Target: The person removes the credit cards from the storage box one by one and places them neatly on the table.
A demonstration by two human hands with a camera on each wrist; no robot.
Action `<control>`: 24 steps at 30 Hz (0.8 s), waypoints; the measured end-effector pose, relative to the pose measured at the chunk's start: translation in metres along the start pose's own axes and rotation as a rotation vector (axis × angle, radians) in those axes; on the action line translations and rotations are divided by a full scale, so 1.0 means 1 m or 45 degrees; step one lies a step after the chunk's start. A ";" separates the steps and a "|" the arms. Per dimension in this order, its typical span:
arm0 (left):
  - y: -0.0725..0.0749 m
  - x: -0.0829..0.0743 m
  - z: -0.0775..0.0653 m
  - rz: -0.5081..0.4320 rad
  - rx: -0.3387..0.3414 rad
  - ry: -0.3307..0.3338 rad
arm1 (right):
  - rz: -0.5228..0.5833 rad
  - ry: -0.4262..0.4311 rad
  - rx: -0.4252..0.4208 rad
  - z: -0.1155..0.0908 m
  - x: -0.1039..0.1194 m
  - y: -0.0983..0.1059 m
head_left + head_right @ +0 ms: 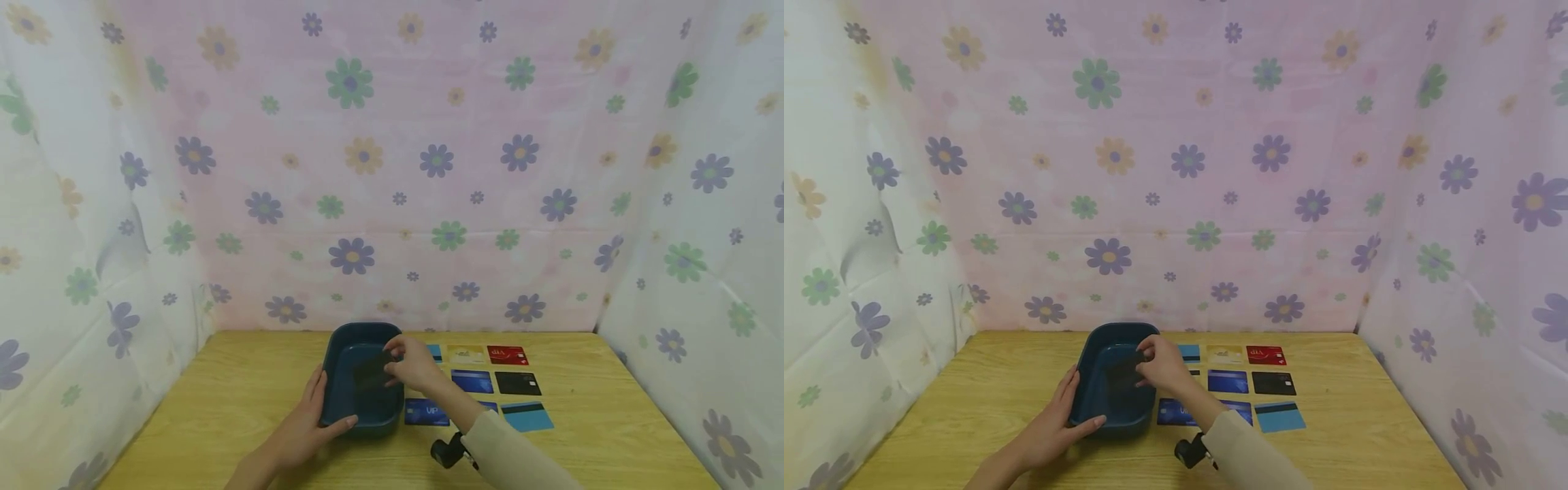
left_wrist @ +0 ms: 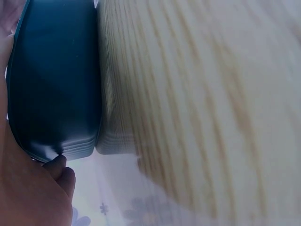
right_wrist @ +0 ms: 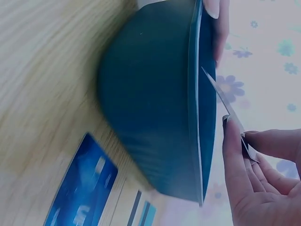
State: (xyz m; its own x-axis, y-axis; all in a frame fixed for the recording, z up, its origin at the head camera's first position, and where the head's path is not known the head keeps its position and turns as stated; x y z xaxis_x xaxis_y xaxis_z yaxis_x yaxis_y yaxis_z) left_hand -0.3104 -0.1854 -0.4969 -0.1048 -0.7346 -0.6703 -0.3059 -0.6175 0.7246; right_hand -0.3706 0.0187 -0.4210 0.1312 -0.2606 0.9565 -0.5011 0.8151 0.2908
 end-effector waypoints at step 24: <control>-0.001 -0.002 0.001 0.016 0.017 0.033 | 0.044 -0.075 -0.188 -0.078 -0.045 0.066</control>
State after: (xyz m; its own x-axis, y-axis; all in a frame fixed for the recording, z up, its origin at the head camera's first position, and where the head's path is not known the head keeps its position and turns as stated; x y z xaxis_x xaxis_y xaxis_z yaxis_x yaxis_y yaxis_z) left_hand -0.3109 -0.1832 -0.4966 -0.0845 -0.7494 -0.6567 -0.3170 -0.6046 0.7307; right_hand -0.3427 0.1246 -0.4429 0.0634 -0.2573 0.9642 -0.3724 0.8903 0.2621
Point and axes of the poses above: each hand's wrist, its own z-axis towards the middle knuckle, its own y-axis out of the back of the hand, x = y × z, the point moved 8 cm from there along z, towards the middle knuckle, and after that the axes turned 10 degrees about x, right-handed, at the moved point
